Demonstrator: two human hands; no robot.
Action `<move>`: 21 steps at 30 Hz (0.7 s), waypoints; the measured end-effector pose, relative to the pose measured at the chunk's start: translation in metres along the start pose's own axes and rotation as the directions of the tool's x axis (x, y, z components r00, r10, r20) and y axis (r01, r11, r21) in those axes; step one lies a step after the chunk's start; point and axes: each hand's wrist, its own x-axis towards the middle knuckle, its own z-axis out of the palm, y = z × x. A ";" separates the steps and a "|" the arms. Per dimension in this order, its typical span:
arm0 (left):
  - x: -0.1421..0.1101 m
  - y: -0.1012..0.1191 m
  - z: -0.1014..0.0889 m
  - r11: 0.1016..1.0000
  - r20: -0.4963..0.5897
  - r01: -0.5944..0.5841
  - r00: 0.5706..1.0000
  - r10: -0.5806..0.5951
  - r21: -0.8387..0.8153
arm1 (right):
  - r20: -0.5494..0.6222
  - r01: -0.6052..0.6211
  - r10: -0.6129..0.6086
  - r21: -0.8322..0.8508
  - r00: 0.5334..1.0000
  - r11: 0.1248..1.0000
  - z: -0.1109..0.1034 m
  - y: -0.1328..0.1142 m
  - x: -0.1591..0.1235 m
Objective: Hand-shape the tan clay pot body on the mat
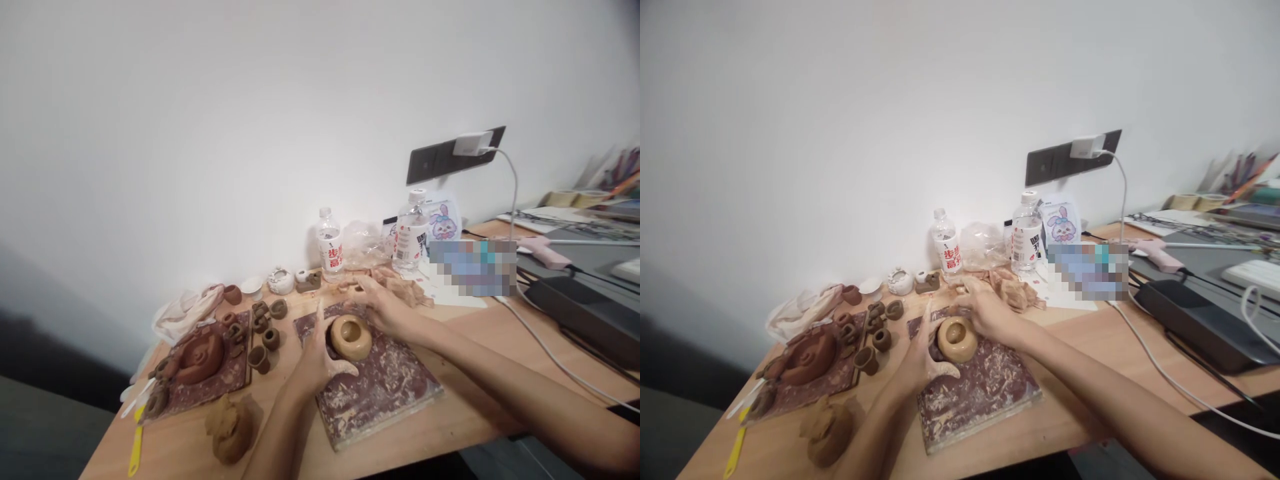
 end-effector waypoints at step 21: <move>0.000 -0.002 0.003 0.990 0.014 -0.128 0.992 0.127 0.051 | 0.409 -0.242 0.241 -0.050 0.880 0.969 0.020 -0.032 -0.012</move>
